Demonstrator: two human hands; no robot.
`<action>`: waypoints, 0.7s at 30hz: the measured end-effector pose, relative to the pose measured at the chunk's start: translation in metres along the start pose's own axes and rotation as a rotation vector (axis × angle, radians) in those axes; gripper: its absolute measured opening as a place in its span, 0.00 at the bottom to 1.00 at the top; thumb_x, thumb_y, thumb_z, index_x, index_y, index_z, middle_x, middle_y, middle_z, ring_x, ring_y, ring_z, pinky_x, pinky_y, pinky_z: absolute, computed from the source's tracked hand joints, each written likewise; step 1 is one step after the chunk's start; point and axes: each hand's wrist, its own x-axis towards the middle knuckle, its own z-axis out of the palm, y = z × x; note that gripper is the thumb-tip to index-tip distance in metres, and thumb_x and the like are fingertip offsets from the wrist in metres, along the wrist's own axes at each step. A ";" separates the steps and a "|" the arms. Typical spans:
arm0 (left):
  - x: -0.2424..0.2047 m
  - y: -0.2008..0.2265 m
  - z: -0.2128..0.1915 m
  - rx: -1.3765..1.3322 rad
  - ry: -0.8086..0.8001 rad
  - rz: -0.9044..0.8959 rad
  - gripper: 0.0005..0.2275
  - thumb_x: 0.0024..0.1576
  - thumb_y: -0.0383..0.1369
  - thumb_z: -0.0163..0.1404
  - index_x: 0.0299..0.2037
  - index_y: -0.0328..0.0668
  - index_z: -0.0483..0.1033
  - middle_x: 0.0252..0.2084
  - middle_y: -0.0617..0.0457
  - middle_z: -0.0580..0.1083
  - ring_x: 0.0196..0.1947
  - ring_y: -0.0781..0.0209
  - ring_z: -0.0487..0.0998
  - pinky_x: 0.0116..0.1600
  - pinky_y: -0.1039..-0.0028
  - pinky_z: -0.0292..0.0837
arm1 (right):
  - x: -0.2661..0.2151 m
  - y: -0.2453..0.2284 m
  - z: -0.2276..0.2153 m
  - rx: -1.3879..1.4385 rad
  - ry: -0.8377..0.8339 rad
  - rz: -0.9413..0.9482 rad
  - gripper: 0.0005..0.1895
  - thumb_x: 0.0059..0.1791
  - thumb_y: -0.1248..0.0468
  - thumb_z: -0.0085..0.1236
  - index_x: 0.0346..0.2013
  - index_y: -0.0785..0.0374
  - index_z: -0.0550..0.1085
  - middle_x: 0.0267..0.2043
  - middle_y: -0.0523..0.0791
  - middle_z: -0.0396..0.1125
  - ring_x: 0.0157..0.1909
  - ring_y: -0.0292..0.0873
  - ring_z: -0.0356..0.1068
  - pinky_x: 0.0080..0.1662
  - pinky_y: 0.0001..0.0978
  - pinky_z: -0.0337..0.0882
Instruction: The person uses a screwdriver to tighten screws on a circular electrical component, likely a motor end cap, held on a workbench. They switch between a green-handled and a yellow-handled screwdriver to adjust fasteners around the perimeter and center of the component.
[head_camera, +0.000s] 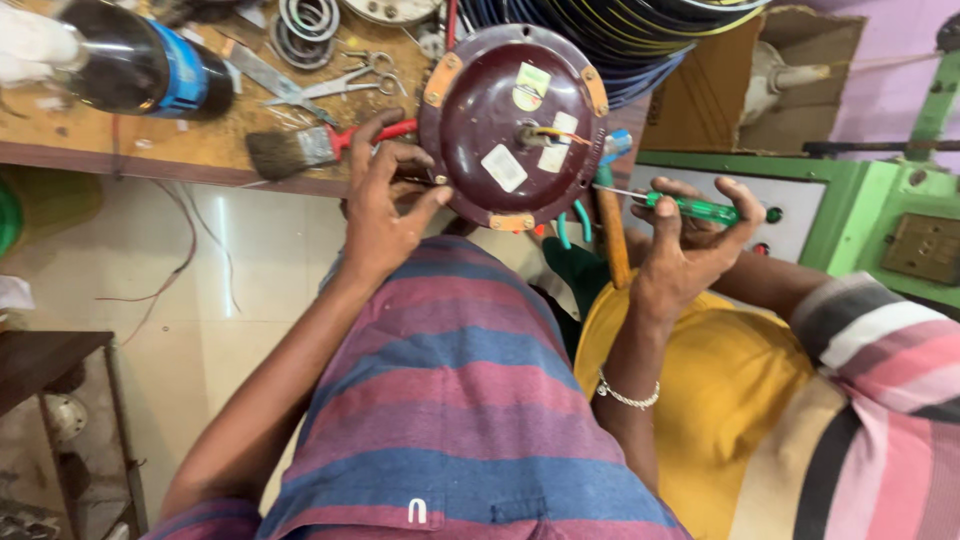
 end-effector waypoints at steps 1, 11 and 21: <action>-0.002 -0.001 0.000 -0.003 -0.011 0.017 0.14 0.56 0.20 0.61 0.50 0.33 0.72 0.71 0.44 0.57 0.58 0.55 0.79 0.54 0.70 0.80 | 0.001 0.001 -0.001 -0.019 0.004 -0.004 0.25 0.58 0.77 0.58 0.64 0.60 0.58 0.48 0.56 0.74 0.48 0.45 0.75 0.50 0.35 0.81; -0.005 -0.006 -0.007 0.001 -0.070 0.033 0.13 0.68 0.27 0.52 0.62 0.39 0.72 0.74 0.43 0.59 0.63 0.53 0.77 0.57 0.68 0.80 | 0.009 -0.030 0.025 -0.379 -0.315 -0.122 0.32 0.57 0.81 0.54 0.71 0.60 0.54 0.56 0.54 0.73 0.57 0.47 0.76 0.58 0.37 0.78; 0.001 -0.007 -0.001 -0.084 -0.172 -0.241 0.44 0.56 0.34 0.61 0.76 0.46 0.40 0.69 0.32 0.61 0.58 0.43 0.77 0.56 0.59 0.80 | 0.028 -0.064 0.038 -0.613 -0.569 -0.140 0.24 0.51 0.82 0.54 0.60 0.65 0.65 0.49 0.53 0.75 0.50 0.49 0.79 0.50 0.37 0.78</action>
